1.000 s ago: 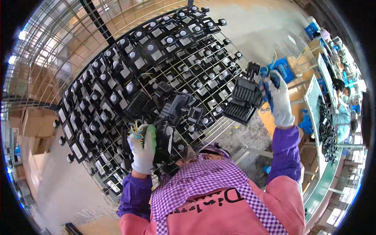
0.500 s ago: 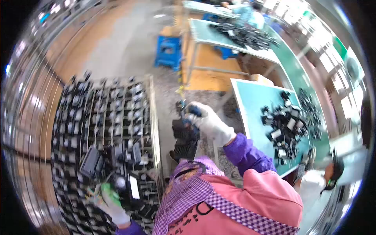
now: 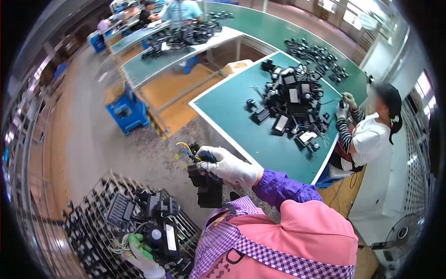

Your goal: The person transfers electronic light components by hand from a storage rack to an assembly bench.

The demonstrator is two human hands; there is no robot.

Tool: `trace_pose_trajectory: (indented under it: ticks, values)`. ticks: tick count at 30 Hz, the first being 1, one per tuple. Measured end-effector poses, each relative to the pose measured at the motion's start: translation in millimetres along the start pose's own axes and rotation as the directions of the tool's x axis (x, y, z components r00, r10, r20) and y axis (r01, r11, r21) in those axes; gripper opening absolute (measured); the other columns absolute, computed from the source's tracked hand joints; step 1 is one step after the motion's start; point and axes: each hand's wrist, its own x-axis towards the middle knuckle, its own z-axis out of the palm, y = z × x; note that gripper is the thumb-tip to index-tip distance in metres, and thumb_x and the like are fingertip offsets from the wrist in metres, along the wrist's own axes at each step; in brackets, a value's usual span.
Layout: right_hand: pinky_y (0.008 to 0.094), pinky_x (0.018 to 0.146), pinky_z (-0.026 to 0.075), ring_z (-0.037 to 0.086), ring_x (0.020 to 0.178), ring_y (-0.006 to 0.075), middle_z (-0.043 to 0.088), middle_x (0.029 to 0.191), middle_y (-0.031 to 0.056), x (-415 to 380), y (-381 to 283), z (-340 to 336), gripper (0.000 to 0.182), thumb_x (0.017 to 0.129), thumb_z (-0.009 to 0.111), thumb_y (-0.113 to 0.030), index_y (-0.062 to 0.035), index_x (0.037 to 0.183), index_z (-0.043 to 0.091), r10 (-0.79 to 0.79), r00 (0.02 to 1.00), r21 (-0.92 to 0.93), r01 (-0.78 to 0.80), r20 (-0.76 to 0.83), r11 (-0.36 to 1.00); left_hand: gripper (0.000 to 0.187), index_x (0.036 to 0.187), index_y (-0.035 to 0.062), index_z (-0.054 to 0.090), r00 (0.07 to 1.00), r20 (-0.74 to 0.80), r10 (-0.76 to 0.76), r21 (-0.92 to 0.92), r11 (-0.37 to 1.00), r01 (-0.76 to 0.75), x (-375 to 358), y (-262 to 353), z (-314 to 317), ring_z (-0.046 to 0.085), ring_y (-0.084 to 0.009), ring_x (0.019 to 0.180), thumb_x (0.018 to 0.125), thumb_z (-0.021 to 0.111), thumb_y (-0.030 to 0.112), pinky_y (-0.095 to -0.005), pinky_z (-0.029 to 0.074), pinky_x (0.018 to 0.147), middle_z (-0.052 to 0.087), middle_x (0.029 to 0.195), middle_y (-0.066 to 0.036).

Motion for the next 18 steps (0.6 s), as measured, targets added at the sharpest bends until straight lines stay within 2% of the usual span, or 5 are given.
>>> trace_pose_trajectory:
  ticks: [3, 7, 10, 16, 18]
  values:
    - [0.0267, 0.058, 0.041, 0.046, 0.064, 0.0094, 0.053, 0.072, -0.0009, -14, 7, -63, 0.006, 0.091, 0.056, -0.01, -0.0076, 0.096, 0.056, -0.01, 0.984, -0.021, 0.006, -0.177, 1.0, 0.016, 0.103, 0.0047, 0.054, 1.0, -0.007, 0.021, -0.015, 1.0, -0.021, 6, 18, 99, 0.049, -0.0075, 0.054, 0.094, 0.054, 0.019, -0.02, 0.033, 0.046, 0.062, 0.081, -0.006]
    - [0.0269, 0.063, 0.042, 0.048, 0.07, 0.0092, 0.056, 0.077, 0.0009, -47, 30, -149, 0.009, 0.091, 0.057, -0.013, -0.007, 0.097, 0.056, -0.05, 0.918, -0.101, 0.011, -0.395, 0.995, 0.015, 0.102, 0.0068, 0.055, 0.931, 0.36, 0.058, -0.021, 0.998, -0.054, 21, 20, 215, 0.048, -0.0063, 0.054, 0.095, 0.053, 0.02, -0.0182, 0.034, 0.047, 0.06, 0.076, -0.004]
    - [0.0279, 0.067, 0.044, 0.05, 0.073, 0.0098, 0.058, 0.08, 0.0024, -72, 12, -201, 0.01, 0.092, 0.056, -0.014, -0.0062, 0.098, 0.056, 0.131, 0.853, 0.08, -0.105, -0.504, 0.991, 0.012, 0.097, 0.0086, 0.057, 0.86, 0.506, 0.066, -0.037, 0.998, -0.054, 27, 42, 304, 0.046, -0.0044, 0.051, 0.094, 0.055, 0.02, -0.0177, 0.033, 0.045, 0.059, 0.073, -0.001]
    - [0.0244, 0.067, 0.044, 0.051, 0.074, 0.0085, 0.058, 0.08, 0.0012, -127, 49, -286, 0.009, 0.092, 0.053, -0.007, -0.0068, 0.1, 0.057, 0.123, 0.588, 0.166, 0.019, -0.8, 0.986, 0.013, 0.094, 0.0068, 0.059, 0.65, 0.752, 0.11, -0.137, 0.991, -0.009, 27, 86, 495, 0.048, -0.0047, 0.051, 0.093, 0.056, 0.02, -0.0188, 0.034, 0.045, 0.057, 0.067, -0.001]
    - [0.0247, 0.067, 0.044, 0.051, 0.074, 0.0086, 0.057, 0.08, 0.0018, -139, 67, -295, 0.009, 0.091, 0.053, -0.004, -0.0056, 0.099, 0.057, 0.086, 0.483, 0.109, 0.02, -0.872, 0.994, 0.015, 0.089, 0.0079, 0.063, 0.552, 0.792, 0.261, -0.196, 0.965, -0.176, 40, 84, 566, 0.046, -0.0052, 0.048, 0.093, 0.056, 0.021, -0.0193, 0.032, 0.042, 0.058, 0.068, 0.001]
